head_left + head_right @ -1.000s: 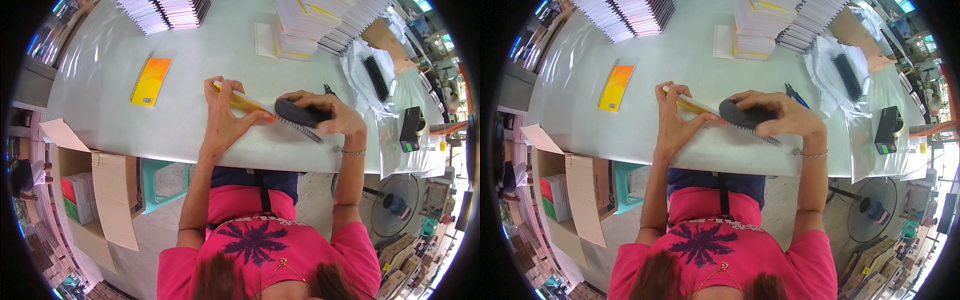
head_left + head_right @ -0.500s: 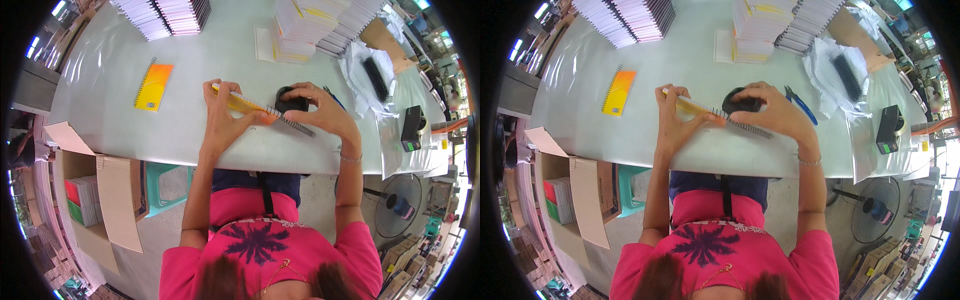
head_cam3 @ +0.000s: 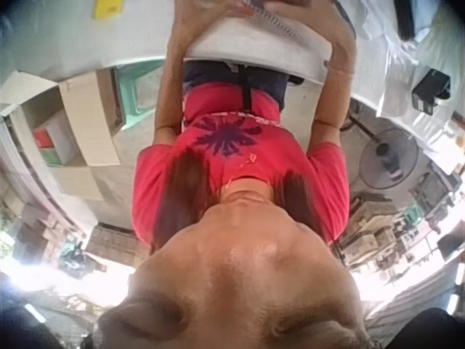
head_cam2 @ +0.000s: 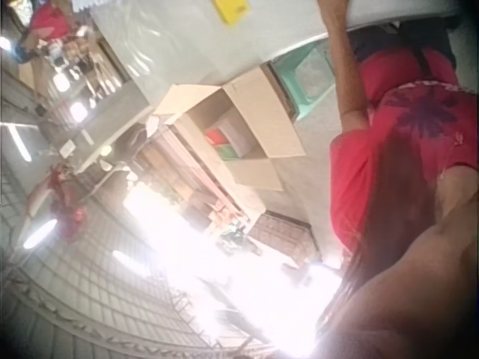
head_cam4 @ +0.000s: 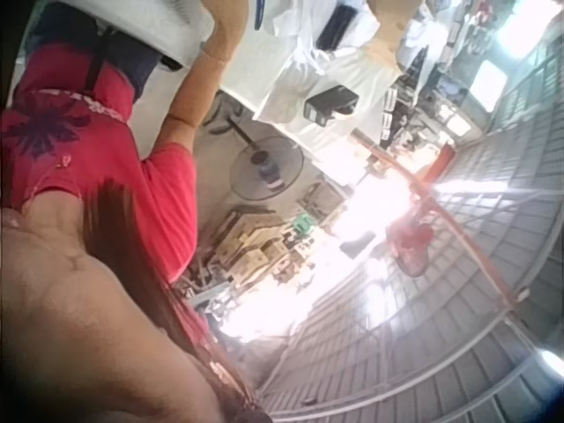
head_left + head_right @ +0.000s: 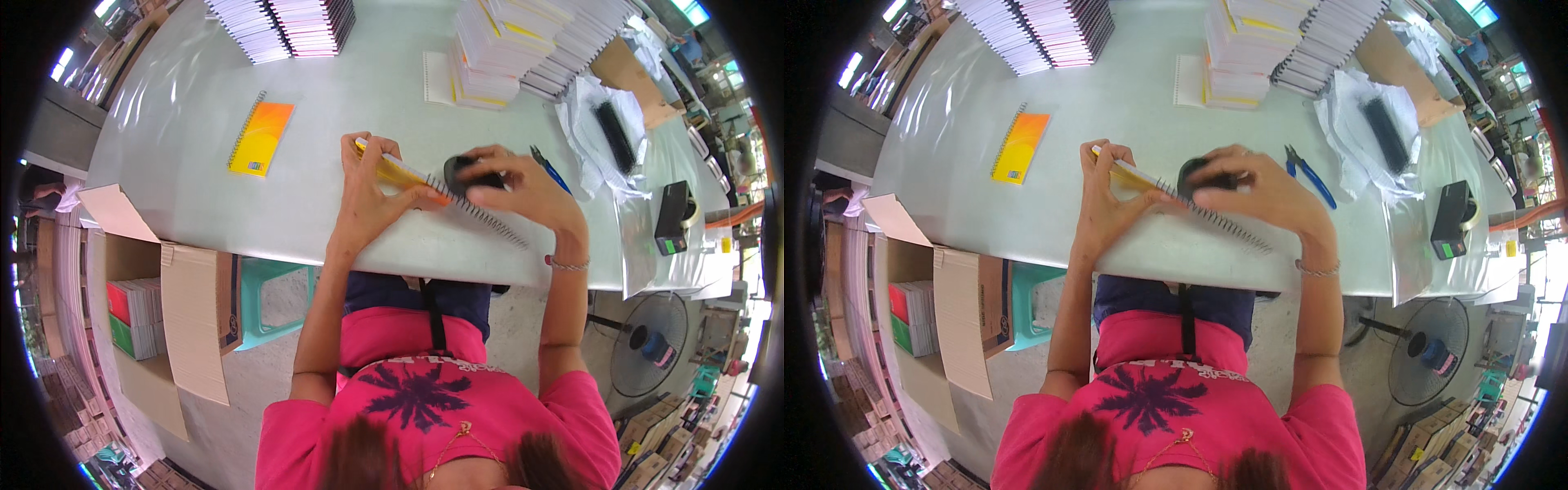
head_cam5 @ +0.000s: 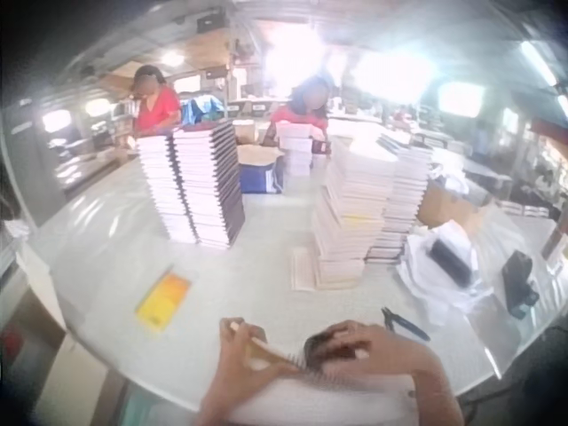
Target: The person uses shears to trim the ends of spiral bindings on a stack of notebooks, then handles a smaller notebook and its spiral binding.
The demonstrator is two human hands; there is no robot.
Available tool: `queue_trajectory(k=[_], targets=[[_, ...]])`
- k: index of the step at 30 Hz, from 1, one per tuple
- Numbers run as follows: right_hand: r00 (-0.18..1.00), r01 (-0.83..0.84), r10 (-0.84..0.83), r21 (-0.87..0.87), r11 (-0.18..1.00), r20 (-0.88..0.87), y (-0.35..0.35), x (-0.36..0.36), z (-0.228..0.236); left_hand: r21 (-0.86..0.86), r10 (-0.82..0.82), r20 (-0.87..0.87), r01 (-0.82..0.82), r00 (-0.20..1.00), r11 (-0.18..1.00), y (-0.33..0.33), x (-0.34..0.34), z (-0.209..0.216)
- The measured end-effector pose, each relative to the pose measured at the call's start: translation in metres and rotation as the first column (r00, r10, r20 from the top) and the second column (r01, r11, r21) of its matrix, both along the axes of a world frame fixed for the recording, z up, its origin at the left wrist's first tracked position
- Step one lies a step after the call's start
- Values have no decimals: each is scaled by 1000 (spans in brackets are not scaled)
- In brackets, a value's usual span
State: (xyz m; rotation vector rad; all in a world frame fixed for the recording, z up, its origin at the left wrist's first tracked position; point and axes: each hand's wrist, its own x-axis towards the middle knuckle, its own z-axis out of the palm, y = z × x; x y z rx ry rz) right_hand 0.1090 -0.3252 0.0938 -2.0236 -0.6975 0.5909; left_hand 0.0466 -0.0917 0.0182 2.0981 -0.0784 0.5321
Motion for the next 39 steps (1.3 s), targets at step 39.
queue_trajectory(k=[39], targets=[[991, 98, -112, 167, 981, 75, 19, -2, 1, -334, -214, -28, 192, 976, 923, 20, 13, -19]])
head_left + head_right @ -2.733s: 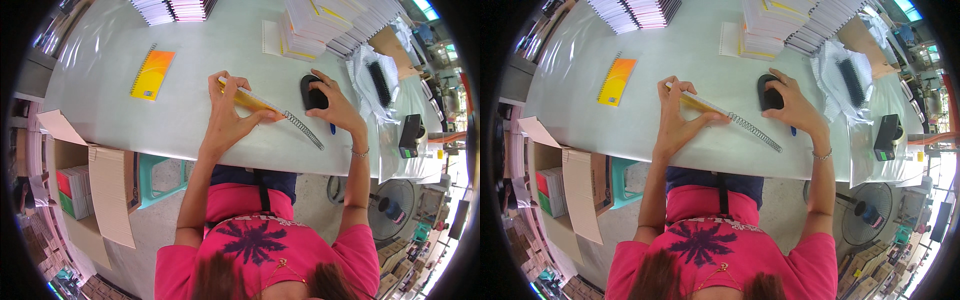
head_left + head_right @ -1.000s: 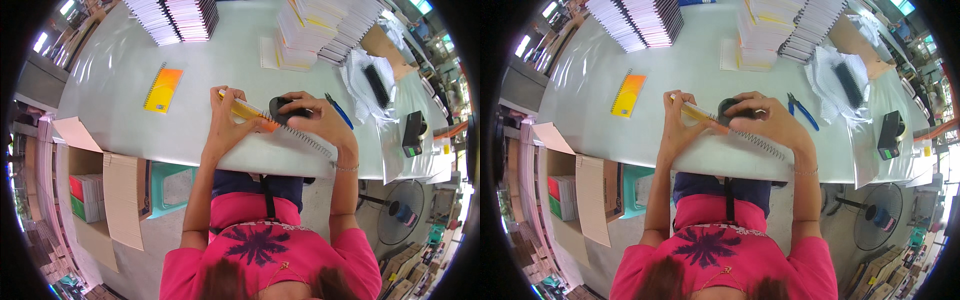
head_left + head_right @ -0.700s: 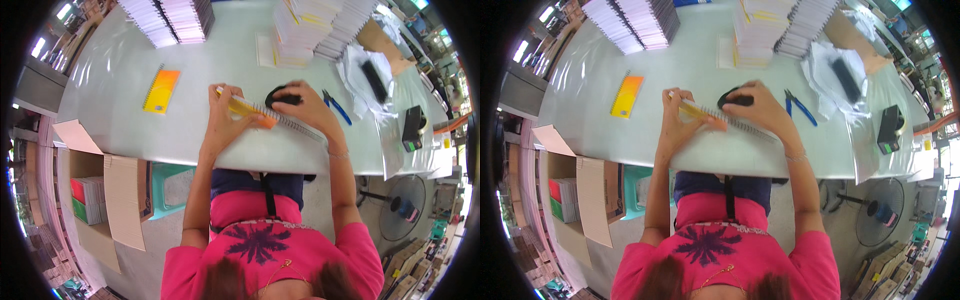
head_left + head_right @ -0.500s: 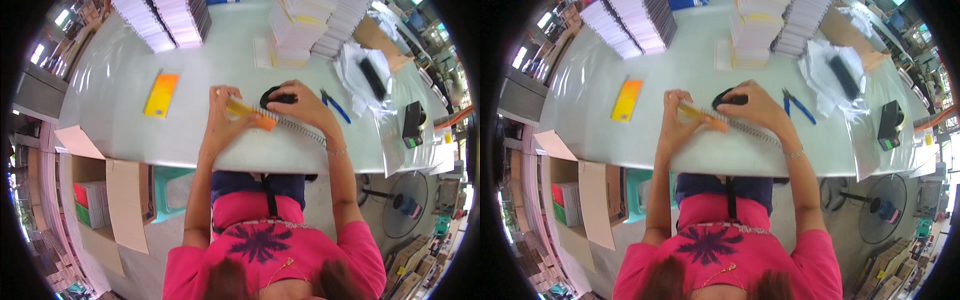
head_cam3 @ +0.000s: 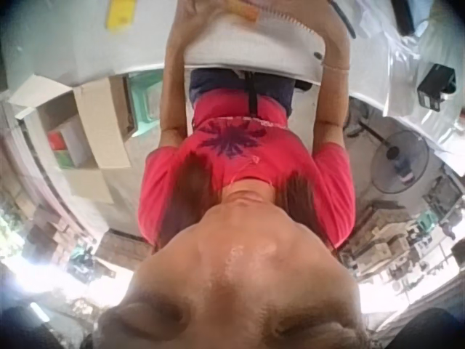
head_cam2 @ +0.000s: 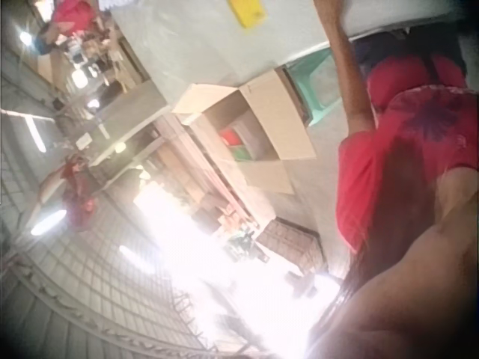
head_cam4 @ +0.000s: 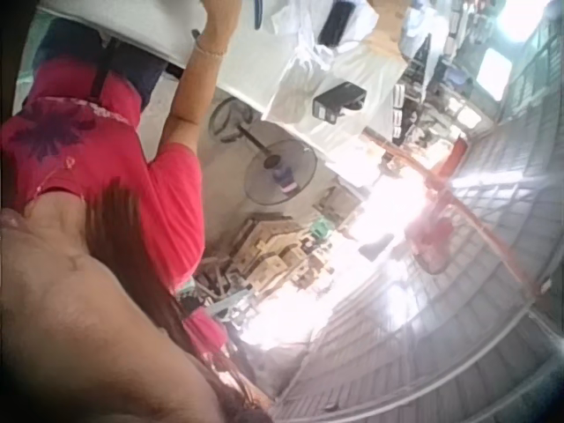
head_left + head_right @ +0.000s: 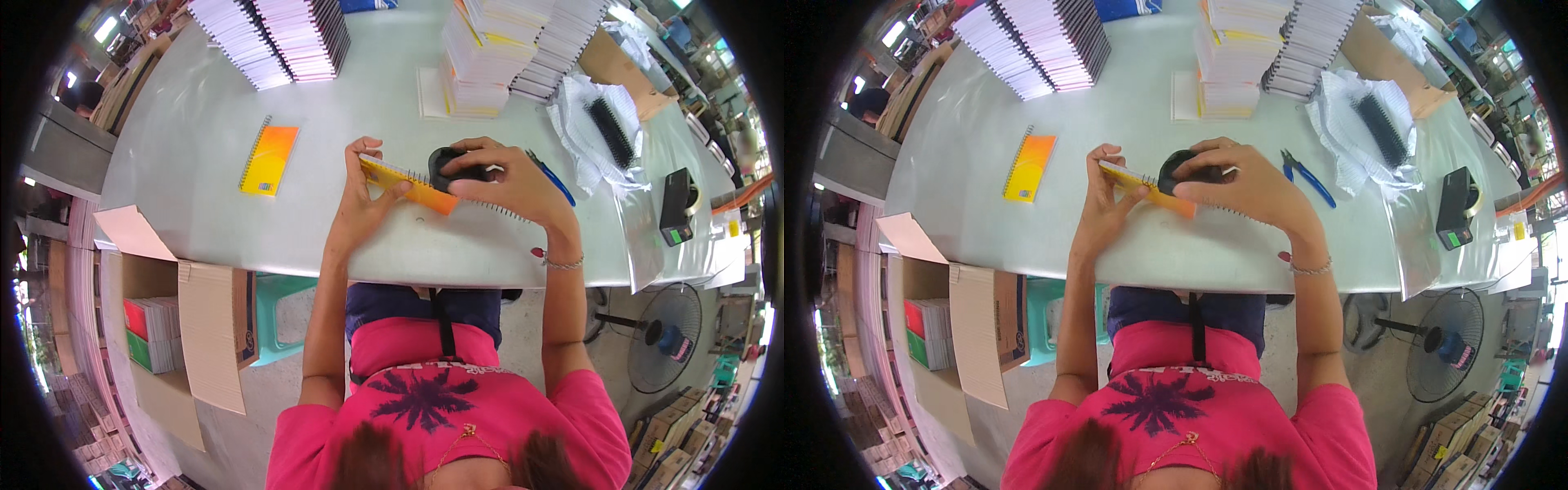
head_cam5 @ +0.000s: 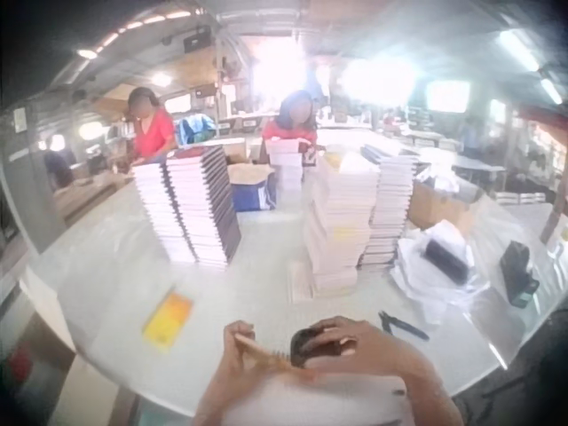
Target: The person uses shears to trim the ends of spiral bindings on a stack of notebooks, then handles a smaller notebook and its spiral binding.
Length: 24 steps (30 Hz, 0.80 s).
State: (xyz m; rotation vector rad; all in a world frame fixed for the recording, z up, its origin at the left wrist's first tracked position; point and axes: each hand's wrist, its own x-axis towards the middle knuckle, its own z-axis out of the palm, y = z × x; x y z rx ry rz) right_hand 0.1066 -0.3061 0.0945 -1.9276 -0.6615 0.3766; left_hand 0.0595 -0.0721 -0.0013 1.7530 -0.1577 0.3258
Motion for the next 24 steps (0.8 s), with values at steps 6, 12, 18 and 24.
queue_trajectory(k=[6, 12, 18, 24], targets=[[997, 55, -47, 128, 990, -67, 8, 8, -17, -23, -30, -52, 29, 998, 999, 2, -2, 3], [985, 111, -95, -108, 988, 146, 14, 27, -34, -50, -59, -55, 56, 997, 997, 2, 1, 4], [927, -42, 89, 135, 990, -364, 5, 20, -3, -130, -70, -71, 60, 995, 990, 2, 0, 2], [976, 71, 29, -438, 896, 217, 32, 36, -14, -129, -87, -58, 78, 995, 989, 1, 1, 3]])
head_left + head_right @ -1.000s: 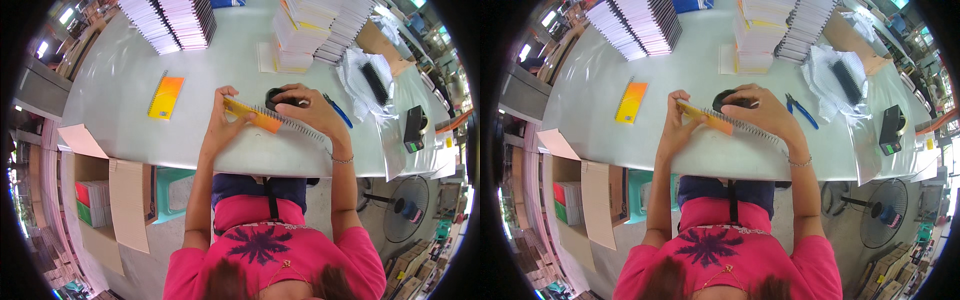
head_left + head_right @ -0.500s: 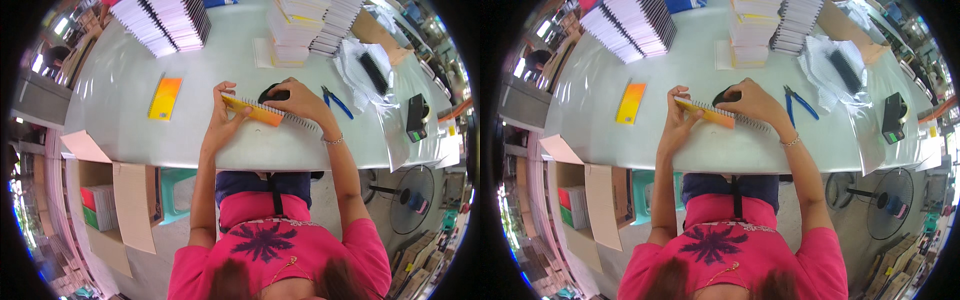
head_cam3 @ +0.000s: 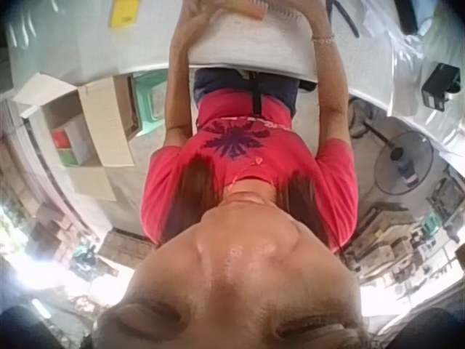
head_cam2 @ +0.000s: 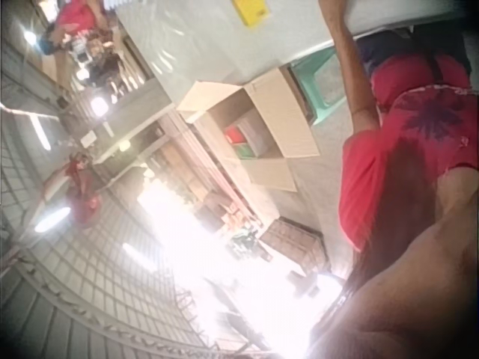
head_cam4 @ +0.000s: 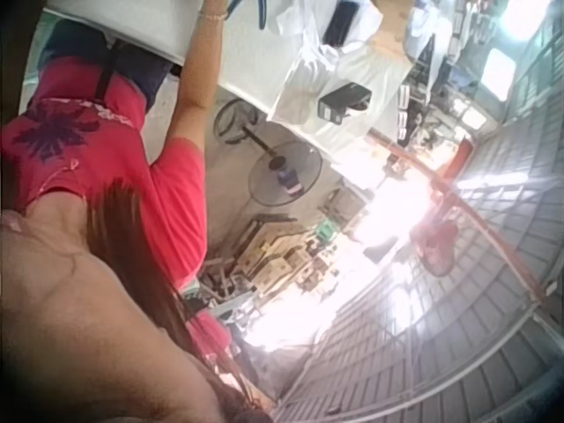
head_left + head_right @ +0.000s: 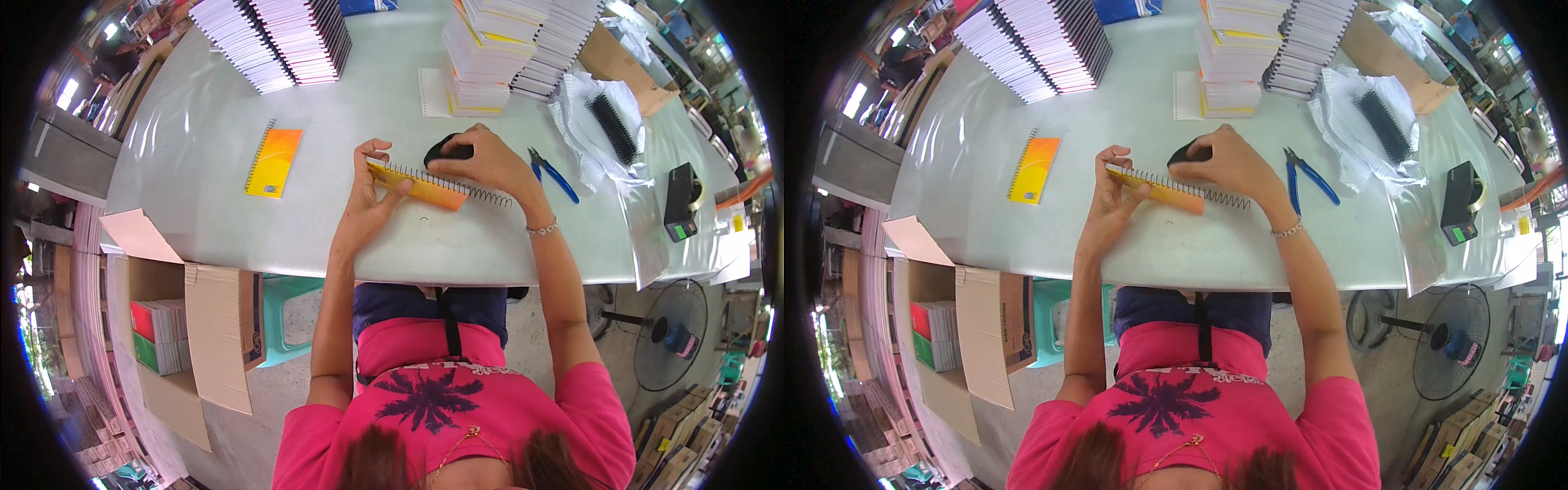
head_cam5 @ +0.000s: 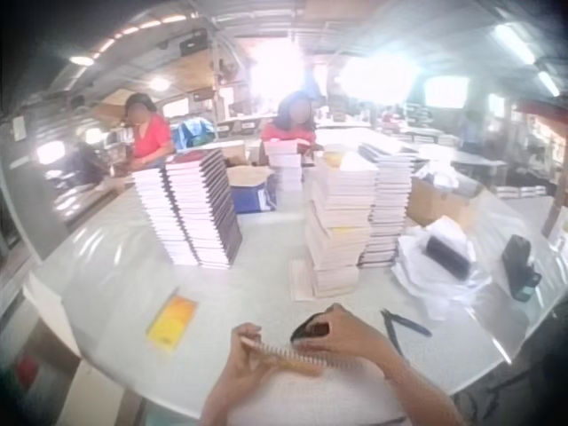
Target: The person uses shears to trim the ends of spiral bindings on a stack of notebooks, then handles a smaller notebook and its spiral binding.
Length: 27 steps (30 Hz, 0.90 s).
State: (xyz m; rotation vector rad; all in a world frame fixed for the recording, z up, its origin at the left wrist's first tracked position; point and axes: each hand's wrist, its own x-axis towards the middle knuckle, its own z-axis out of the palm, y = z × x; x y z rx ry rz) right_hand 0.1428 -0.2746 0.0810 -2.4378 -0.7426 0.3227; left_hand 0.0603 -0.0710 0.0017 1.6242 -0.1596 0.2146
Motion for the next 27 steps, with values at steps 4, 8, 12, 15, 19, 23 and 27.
queue_trajectory(k=[4, 8, 12, 15, 19, 23, 27], targets=[[892, -7, 257, 559, 829, -371, -10, -4, 2, 10, -2, -13, 2, 1000, 1000, 2, 1, 0], [894, 37, 155, 414, 910, -421, 6, -3, 10, 28, 20, -6, -20, 1000, 999, 1, -3, -3], [970, -108, 131, 120, 987, -204, 15, 6, 13, -10, -39, -1, 39, 999, 999, 6, 3, -5], [944, -58, 161, 338, 939, -287, 9, 3, -7, -8, -1, 4, 1, 1000, 1000, 2, -2, 0], [831, 114, 204, 517, 848, -518, -3, 9, -3, -11, -26, -15, 26, 1000, 1000, 1, -2, 3], [890, 35, 141, 374, 927, -433, 2, 7, -2, -14, -5, -4, 5, 1000, 1000, 4, 0, 2], [920, -26, 161, 357, 934, -356, 4, 10, -5, 8, -66, 3, 66, 998, 998, 4, -1, 1]])
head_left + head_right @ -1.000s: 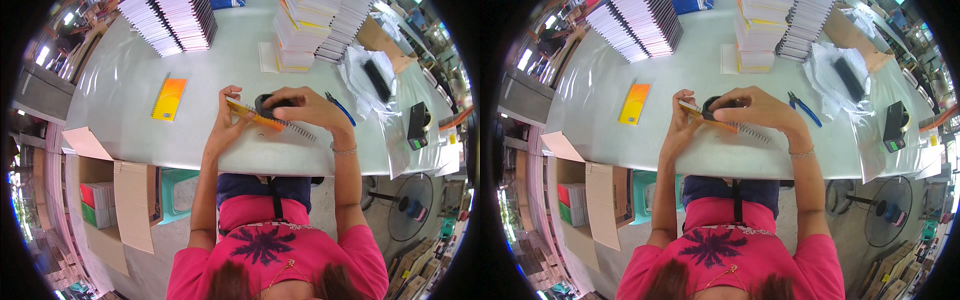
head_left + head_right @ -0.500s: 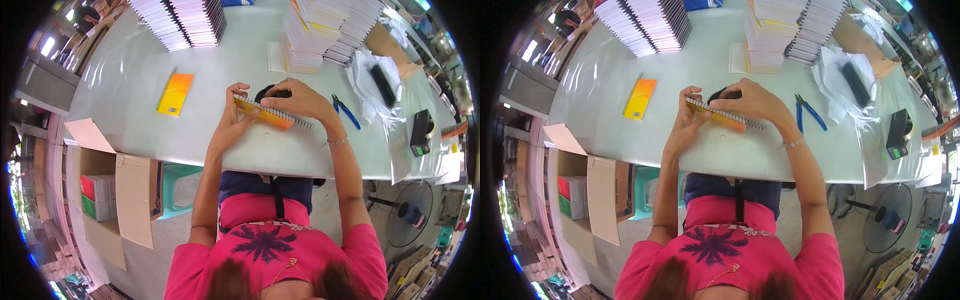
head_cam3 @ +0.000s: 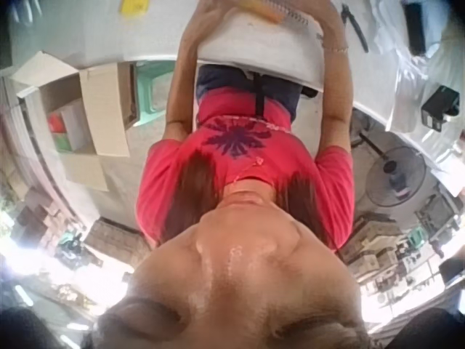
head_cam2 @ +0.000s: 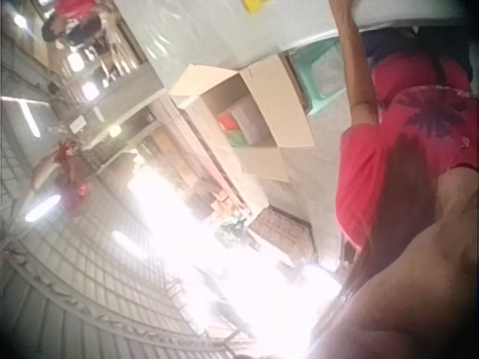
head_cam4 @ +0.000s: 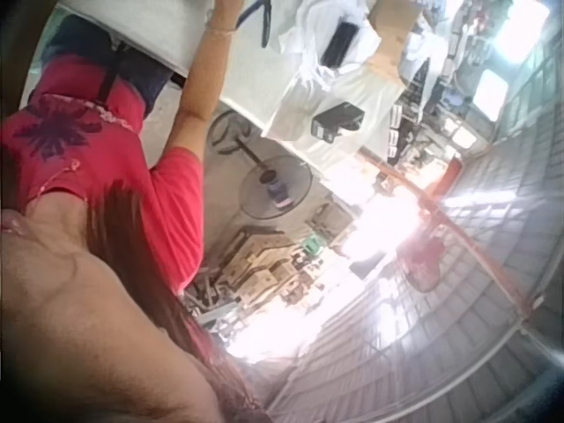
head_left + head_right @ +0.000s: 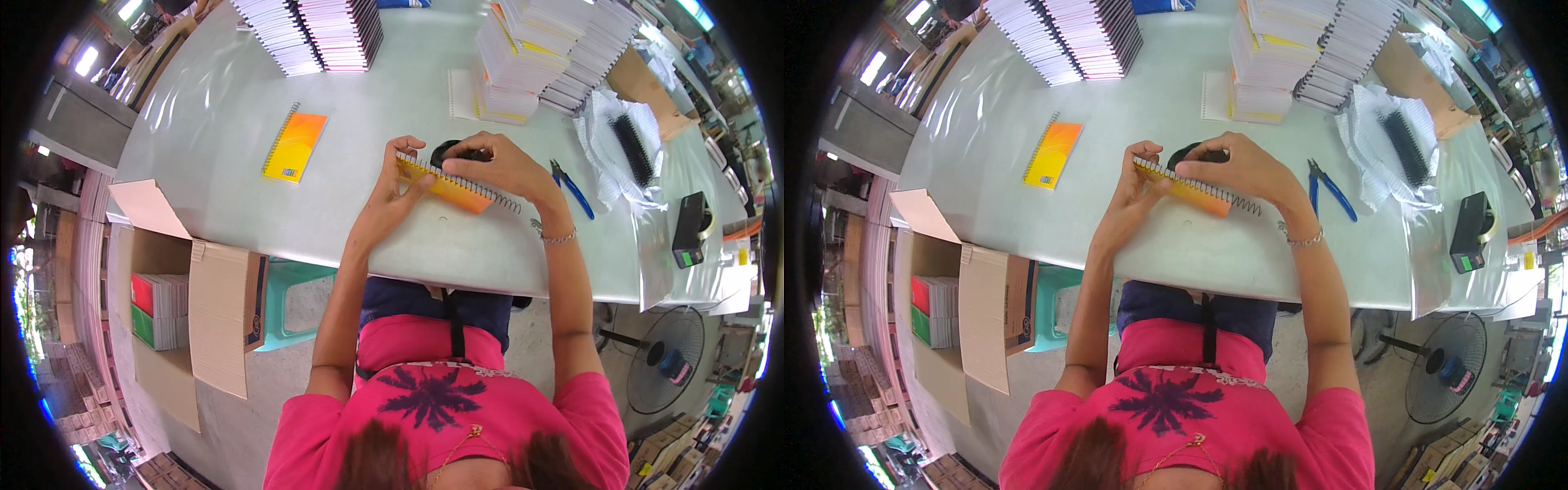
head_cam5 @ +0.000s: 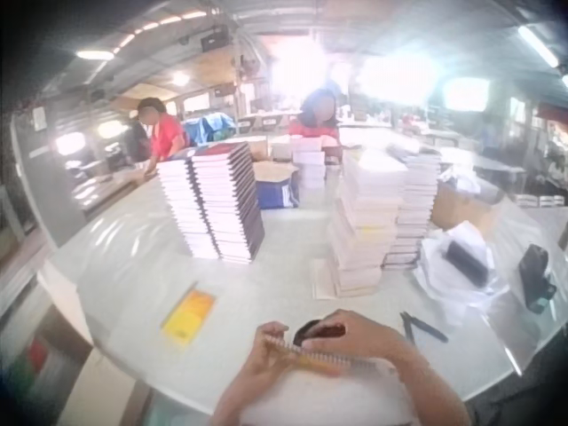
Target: The person uses shears to trim the ends of spiral bindings on a stack of notebooks, then handles a smaller notebook and its spiral binding.
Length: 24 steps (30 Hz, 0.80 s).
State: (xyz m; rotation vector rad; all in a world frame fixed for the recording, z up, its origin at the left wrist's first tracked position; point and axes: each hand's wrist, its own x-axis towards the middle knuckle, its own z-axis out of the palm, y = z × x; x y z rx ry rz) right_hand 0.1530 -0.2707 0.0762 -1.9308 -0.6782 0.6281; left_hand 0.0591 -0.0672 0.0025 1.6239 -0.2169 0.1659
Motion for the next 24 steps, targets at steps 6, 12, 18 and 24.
queue_trajectory(k=[6, 12, 18, 24], targets=[[866, 345, -353, 88, 934, 355, -34, -4, -13, -63, 48, -34, -50, 998, 997, -10, -9, 6], [626, 743, -420, -340, 576, 657, -94, -56, -41, -51, 237, 35, -235, 971, 971, -20, -22, 11], [558, 761, -431, -230, 606, 710, -110, -77, -60, 105, 317, 82, -324, 945, 940, -20, -27, 13], [537, 669, -605, 141, 730, 588, -73, -106, -42, 69, 327, -31, -324, 945, 943, -28, -32, 21]])
